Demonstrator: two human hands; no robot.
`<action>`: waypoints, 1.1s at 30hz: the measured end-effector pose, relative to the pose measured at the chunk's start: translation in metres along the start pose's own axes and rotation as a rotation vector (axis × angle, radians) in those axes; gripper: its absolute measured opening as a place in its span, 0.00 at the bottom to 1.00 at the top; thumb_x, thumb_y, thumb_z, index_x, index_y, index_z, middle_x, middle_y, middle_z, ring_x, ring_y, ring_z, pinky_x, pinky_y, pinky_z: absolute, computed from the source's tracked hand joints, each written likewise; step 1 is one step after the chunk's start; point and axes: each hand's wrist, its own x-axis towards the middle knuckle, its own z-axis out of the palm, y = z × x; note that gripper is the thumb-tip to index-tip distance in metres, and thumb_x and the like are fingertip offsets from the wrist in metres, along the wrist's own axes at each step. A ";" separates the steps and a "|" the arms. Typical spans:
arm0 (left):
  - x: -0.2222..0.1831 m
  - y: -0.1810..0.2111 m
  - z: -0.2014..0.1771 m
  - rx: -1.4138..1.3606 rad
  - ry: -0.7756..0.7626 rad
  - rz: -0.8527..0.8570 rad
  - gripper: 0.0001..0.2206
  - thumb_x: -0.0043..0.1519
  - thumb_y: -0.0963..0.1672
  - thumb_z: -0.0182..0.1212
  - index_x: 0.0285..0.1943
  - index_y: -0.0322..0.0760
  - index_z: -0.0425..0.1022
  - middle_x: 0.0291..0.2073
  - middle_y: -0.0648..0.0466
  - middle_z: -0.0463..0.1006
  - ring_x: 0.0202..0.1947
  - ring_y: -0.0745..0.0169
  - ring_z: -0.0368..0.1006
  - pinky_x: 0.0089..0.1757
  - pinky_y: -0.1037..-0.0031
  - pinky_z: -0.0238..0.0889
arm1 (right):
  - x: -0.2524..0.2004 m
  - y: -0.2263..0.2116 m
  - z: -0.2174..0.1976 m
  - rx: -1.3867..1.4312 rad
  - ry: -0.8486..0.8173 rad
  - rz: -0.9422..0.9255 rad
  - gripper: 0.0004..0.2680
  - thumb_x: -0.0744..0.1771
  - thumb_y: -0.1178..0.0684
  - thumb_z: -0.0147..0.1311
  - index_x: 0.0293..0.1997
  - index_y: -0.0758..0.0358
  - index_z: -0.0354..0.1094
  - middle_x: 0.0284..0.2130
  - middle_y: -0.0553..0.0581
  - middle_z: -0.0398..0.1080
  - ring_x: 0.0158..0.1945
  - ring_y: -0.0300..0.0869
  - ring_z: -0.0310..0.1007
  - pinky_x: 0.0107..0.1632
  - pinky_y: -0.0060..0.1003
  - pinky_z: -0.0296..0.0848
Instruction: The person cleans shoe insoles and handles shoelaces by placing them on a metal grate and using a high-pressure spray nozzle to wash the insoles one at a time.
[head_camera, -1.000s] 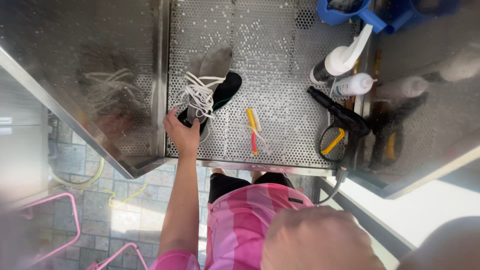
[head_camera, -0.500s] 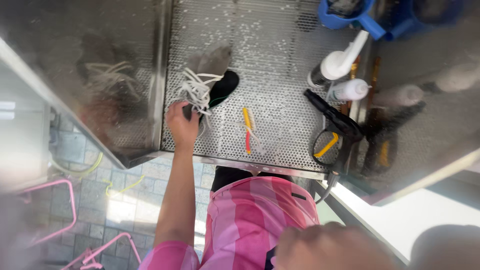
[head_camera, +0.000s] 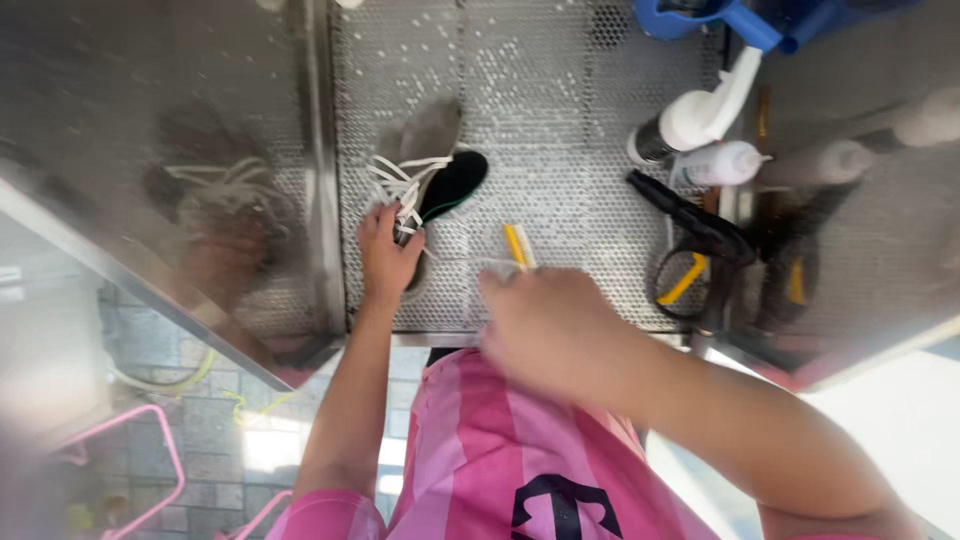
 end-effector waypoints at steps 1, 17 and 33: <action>0.006 -0.006 -0.004 -0.070 0.039 0.012 0.23 0.57 0.44 0.74 0.60 0.35 0.73 0.55 0.42 0.75 0.57 0.41 0.69 0.57 0.57 0.61 | 0.025 0.018 0.019 -0.005 -0.085 0.121 0.16 0.63 0.48 0.56 0.51 0.68 0.66 0.32 0.65 0.75 0.34 0.58 0.78 0.37 0.54 0.76; 0.013 -0.008 -0.045 -0.732 0.247 -0.276 0.09 0.68 0.44 0.64 0.46 0.31 0.74 0.36 0.58 0.79 0.37 0.75 0.70 0.42 0.81 0.65 | 0.044 0.145 0.222 0.071 0.253 0.426 0.10 0.68 0.51 0.55 0.51 0.63 0.66 0.53 0.64 0.62 0.47 0.57 0.74 0.44 0.49 0.76; 0.031 0.104 -0.179 -0.633 0.426 -0.040 0.06 0.75 0.41 0.60 0.50 0.28 0.75 0.36 0.59 0.78 0.37 0.76 0.72 0.41 0.82 0.66 | 0.022 0.181 0.238 0.236 0.146 0.239 0.08 0.68 0.50 0.58 0.39 0.63 0.69 0.34 0.58 0.71 0.36 0.49 0.75 0.38 0.43 0.73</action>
